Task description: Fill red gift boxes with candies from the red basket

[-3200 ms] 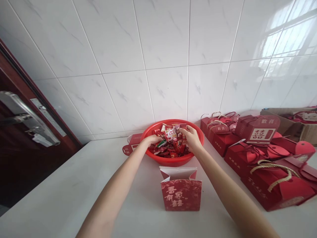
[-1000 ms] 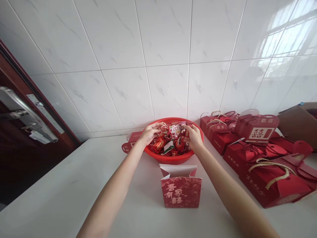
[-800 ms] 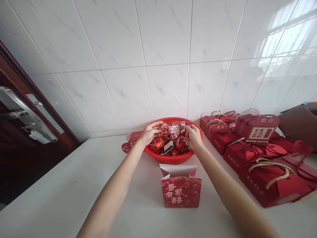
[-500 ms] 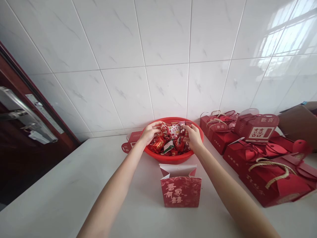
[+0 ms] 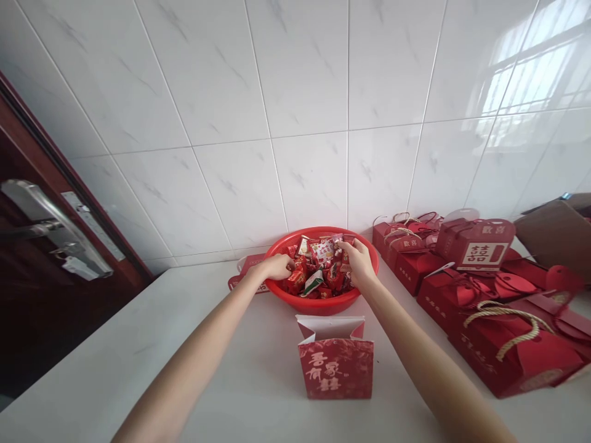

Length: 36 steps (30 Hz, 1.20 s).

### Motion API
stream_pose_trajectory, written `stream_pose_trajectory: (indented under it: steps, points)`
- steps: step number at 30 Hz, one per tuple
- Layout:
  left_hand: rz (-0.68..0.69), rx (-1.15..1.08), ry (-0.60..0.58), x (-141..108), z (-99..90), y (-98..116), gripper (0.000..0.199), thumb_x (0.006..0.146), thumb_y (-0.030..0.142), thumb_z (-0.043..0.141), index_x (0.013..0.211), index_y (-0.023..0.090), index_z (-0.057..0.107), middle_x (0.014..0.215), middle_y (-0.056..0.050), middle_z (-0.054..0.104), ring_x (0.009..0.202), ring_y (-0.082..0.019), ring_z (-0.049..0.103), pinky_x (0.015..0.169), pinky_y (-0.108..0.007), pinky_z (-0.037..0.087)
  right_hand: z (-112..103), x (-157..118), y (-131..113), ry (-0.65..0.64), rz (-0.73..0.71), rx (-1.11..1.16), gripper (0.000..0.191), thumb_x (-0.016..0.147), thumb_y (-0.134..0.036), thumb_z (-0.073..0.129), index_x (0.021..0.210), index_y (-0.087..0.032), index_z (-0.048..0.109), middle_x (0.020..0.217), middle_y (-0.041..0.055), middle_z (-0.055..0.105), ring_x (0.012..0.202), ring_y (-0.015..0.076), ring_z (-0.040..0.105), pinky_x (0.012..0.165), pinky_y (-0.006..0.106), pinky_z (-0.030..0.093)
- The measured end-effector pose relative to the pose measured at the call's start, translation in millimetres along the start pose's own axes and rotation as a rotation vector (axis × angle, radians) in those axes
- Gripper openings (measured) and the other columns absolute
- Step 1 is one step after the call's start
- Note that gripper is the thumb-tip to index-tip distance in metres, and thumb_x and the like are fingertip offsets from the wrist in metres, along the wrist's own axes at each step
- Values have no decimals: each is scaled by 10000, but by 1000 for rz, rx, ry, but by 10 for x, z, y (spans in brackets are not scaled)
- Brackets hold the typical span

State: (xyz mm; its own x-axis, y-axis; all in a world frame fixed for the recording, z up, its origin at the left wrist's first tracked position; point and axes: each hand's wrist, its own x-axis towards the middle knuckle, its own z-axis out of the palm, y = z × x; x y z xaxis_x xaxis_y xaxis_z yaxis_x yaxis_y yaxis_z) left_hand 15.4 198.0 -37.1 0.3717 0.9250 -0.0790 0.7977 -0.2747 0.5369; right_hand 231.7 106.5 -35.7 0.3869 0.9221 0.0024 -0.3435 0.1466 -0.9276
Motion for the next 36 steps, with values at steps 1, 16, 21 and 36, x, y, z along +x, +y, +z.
stream_pose_trajectory:
  steps: [1,16,21,36]
  points:
    - [7,32,-53,-11,-27,-2,117,550,129,710,611,228,721,656,-23,727,662,-203,640,643,-252,450,-1,1,3,-1,0,2,219,626,-336,681,775,-218,571,731,-29,581,607,128,555,429,210,464]
    - [134,-97,-115,-107,33,95,225,737,328,620,803,169,764,782,-50,743,729,-197,641,677,-272,473,-4,11,18,-21,-6,-1,223,619,-339,682,766,-220,564,675,-50,562,552,113,539,406,201,423]
    - [135,-156,-71,-103,41,73,351,751,236,541,1019,167,757,878,-59,769,823,-210,687,764,-287,514,-13,20,20,-17,-8,-9,198,625,-328,677,752,-219,570,666,-48,583,517,108,535,393,202,410]
    - [105,59,-330,17,100,94,123,705,315,694,714,203,743,717,5,720,704,-178,607,658,-236,407,-9,3,9,-21,-14,-4,198,626,-328,685,730,-217,558,687,-42,588,529,117,560,404,214,439]
